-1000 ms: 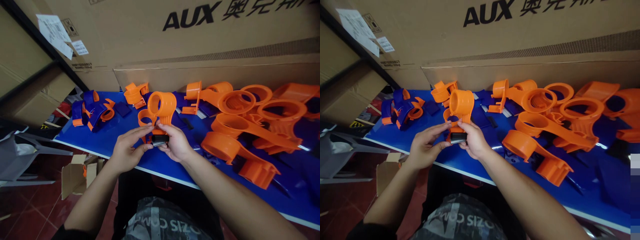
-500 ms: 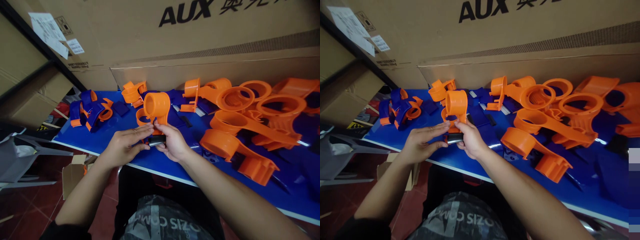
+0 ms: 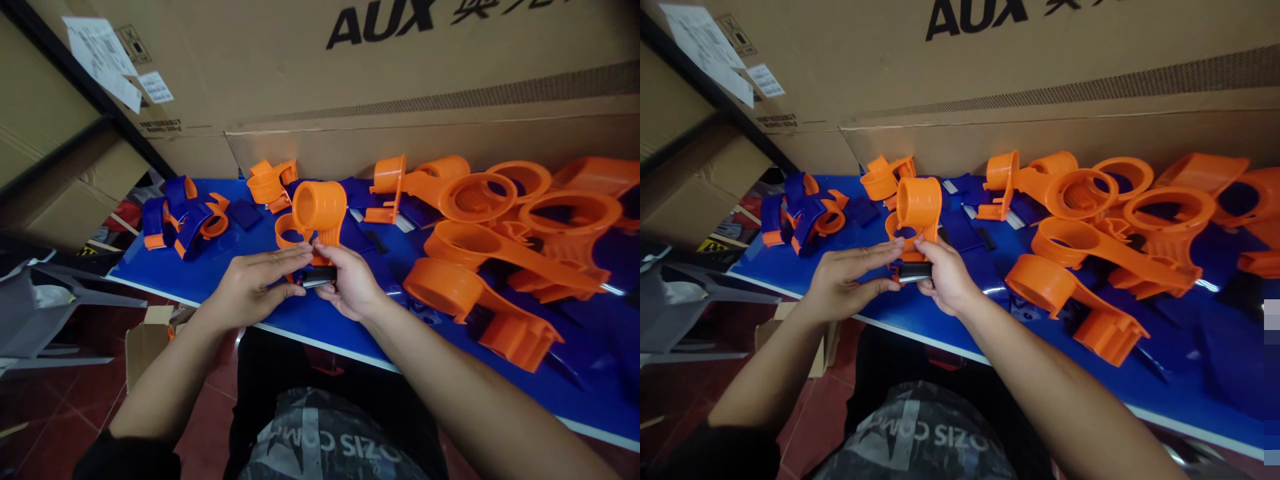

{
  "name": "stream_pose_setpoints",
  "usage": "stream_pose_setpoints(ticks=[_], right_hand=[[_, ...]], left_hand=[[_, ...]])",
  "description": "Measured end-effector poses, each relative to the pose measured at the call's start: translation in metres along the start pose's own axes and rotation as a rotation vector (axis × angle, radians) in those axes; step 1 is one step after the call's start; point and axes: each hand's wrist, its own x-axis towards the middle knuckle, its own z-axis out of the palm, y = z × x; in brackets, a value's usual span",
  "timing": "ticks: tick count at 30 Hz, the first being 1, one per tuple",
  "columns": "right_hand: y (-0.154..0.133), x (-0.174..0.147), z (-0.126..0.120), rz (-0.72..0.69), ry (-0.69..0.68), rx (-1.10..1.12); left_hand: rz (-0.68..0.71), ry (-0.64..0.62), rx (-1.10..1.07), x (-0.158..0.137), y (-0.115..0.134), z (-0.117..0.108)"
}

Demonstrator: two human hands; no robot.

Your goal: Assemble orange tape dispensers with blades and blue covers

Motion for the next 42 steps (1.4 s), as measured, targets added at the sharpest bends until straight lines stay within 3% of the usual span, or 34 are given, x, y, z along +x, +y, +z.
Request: stream_pose_setpoints(ticks=[24, 42], right_hand=[[0.000, 0.000, 0.000, -0.010, 0.024, -0.008], [-0.001, 0.002, -0.002, -0.014, 0.006, 0.015]], left_hand=[[0.070, 0.026, -0.027, 0.007, -0.011, 0.003], [0.000, 0.061, -0.021, 0.012, -0.009, 0.000]])
